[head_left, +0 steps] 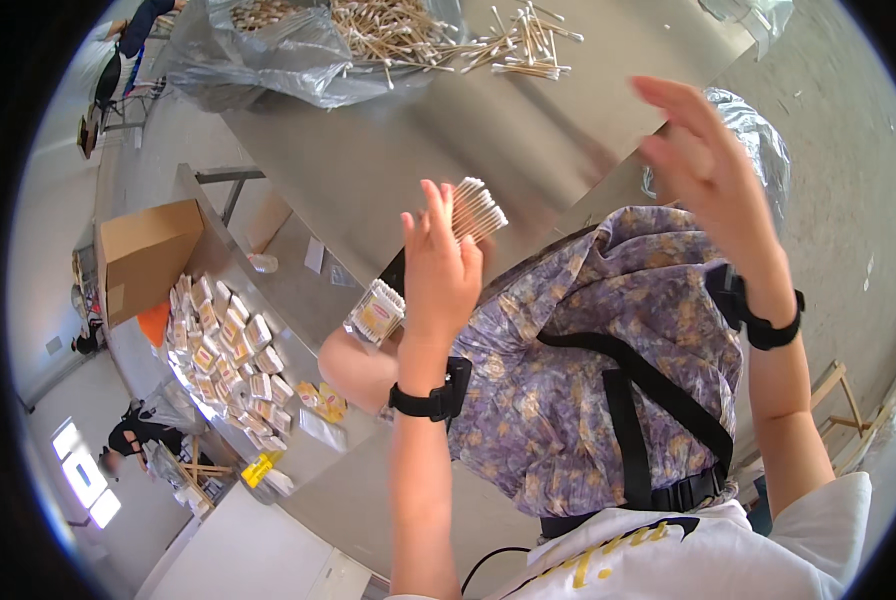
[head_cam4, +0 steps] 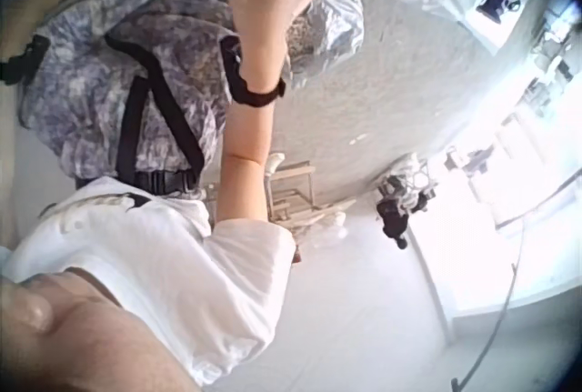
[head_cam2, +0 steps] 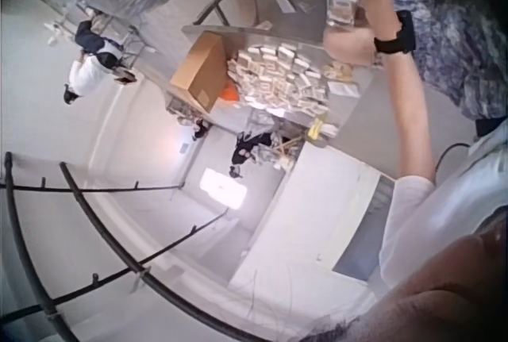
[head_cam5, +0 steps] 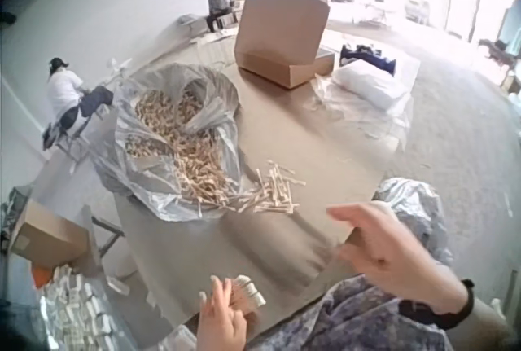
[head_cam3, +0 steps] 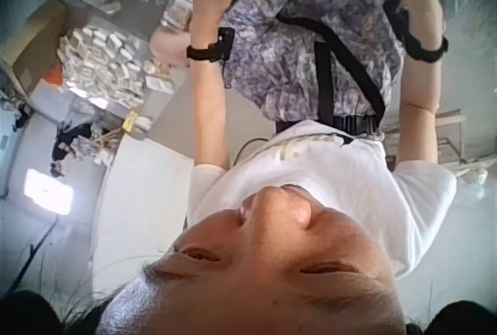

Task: The person is manually packing groups of cotton swabs into small plastic packets and aligning them on a metal surface.

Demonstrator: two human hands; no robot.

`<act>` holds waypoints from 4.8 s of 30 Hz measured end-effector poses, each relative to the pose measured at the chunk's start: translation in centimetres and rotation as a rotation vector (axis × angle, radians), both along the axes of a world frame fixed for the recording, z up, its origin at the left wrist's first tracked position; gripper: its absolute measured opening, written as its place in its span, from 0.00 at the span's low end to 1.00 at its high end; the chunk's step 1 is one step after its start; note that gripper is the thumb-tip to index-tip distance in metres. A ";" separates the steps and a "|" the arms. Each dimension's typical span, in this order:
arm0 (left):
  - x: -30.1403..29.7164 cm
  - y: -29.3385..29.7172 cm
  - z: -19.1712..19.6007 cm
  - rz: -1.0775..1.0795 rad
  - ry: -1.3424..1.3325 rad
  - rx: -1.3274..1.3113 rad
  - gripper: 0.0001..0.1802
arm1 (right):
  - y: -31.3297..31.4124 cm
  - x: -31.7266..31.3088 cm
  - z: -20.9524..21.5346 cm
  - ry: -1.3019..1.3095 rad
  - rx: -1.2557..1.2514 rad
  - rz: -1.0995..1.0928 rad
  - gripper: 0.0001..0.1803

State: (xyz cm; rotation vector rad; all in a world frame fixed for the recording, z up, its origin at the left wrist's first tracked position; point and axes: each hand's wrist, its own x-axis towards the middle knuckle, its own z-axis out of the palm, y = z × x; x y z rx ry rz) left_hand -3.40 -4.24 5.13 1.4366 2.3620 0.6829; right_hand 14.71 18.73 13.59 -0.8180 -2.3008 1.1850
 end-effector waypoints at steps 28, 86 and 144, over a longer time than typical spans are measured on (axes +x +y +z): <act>4.0 1.6 -2.3 0.876 -0.860 1.029 0.39 | -10.4 -14.0 -12.0 0.115 0.109 0.200 0.24; -2.9 -8.3 -3.5 1.233 -0.141 0.010 0.31 | -20.1 -18.5 -13.0 0.066 0.422 0.587 0.32; 2.2 2.8 -4.0 0.296 0.215 0.336 0.31 | -2.3 -9.9 -13.0 -0.060 0.433 0.613 0.30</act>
